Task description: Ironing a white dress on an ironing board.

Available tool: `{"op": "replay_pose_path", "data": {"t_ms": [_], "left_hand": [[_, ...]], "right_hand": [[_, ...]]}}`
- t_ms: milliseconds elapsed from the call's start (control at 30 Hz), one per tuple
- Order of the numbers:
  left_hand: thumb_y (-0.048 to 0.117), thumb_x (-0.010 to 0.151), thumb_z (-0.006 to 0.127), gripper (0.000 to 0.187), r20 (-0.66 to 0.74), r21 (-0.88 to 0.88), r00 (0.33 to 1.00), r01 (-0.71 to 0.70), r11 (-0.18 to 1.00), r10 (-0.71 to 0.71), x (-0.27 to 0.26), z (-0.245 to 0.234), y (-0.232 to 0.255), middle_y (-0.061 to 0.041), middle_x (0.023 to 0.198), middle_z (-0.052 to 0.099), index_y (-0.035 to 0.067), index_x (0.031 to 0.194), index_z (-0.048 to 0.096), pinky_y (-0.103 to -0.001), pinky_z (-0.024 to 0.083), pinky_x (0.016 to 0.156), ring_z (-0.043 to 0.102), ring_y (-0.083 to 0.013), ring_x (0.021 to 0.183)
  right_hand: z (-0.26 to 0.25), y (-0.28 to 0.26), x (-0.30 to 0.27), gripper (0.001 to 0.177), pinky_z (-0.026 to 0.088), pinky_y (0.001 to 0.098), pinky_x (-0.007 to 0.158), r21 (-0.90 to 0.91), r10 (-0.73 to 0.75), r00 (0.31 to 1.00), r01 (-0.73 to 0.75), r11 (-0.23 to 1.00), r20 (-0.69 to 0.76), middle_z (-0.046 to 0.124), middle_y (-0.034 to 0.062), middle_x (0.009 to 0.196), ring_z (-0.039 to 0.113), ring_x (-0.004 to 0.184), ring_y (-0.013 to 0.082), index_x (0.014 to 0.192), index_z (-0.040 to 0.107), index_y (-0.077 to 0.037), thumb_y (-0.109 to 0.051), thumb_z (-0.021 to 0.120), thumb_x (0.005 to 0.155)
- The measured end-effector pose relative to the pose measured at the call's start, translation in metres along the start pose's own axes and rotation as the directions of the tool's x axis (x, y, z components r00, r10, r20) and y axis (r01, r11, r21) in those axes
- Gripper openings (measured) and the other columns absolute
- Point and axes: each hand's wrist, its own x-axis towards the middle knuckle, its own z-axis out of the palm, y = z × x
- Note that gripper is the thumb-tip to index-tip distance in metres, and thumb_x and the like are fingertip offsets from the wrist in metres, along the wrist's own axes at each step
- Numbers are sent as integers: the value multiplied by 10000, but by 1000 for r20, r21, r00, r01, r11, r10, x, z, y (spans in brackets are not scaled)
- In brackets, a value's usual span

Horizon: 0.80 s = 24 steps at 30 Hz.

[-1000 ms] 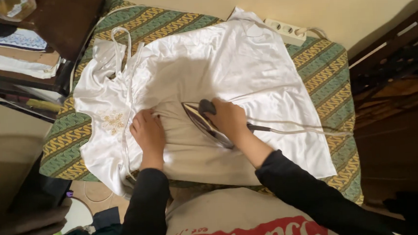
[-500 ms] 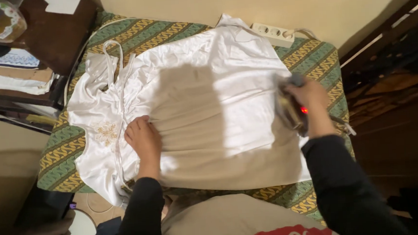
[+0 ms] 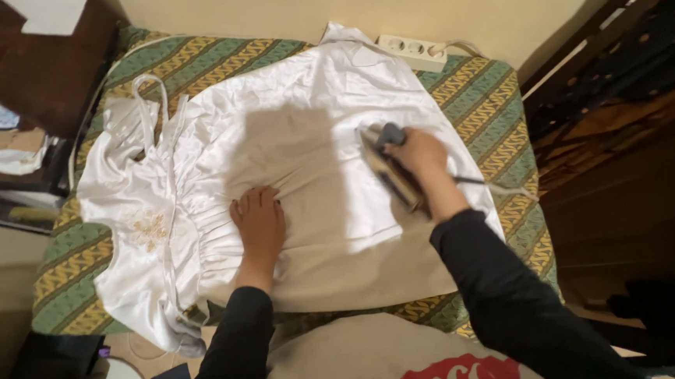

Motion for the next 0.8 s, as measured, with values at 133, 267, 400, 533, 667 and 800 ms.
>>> {"op": "replay_pose_path", "data": {"t_ms": [133,267,400,533,667,800], "left_hand": [[179,880,693,242,2,14,998,62,998,-62,10,2,7,-41,1219,618,151,1119,669,-636,256,1144,513,-273,1256],[196,826,721,174,20,4,999,31,1000,-31,21,0,11,-43,1220,616,150,989,682,-652,226,1172,489,-310,1297],[194,803,729,182,29,-2,1000,-9,1000,9,23,7,14,-48,1235,616,148,975,690,-653,212,1164,472,-329,1306],[227,784,739,211,-15,-124,998,51,991,-53,28,-15,21,-58,1202,611,147,972,687,-649,210,1107,471,-325,1271],[122,950,633,197,-128,-149,971,182,972,-202,23,-23,-6,-25,1227,621,137,1142,674,-518,267,1123,502,-279,1283],[54,967,581,286,-217,-105,897,370,923,-385,16,-24,-33,-93,1247,616,75,1246,641,-498,267,1079,485,-315,1228]], "right_hand": [[12,-13,-55,485,558,505,749,-37,-122,992,121,992,-30,757,150,950,718,902,368,1156,705,-180,-539,741,831],[-9,0,-63,488,561,516,694,-88,-63,985,49,995,-161,745,172,901,724,838,375,1145,703,-162,-537,734,834],[-22,88,0,465,562,519,716,-110,104,947,-143,984,-304,753,166,920,728,865,383,1089,718,-145,-553,746,867],[-33,144,41,515,570,519,709,-135,264,877,-341,930,-401,754,172,984,730,904,389,1113,721,-127,-571,769,857],[-55,107,47,516,545,495,791,68,185,960,-175,982,-209,749,162,1055,708,966,367,1175,742,-175,-532,792,807],[-23,-28,1,507,552,470,822,200,-134,983,157,967,-123,766,154,1012,731,952,354,1169,766,-204,-548,762,797]]}}
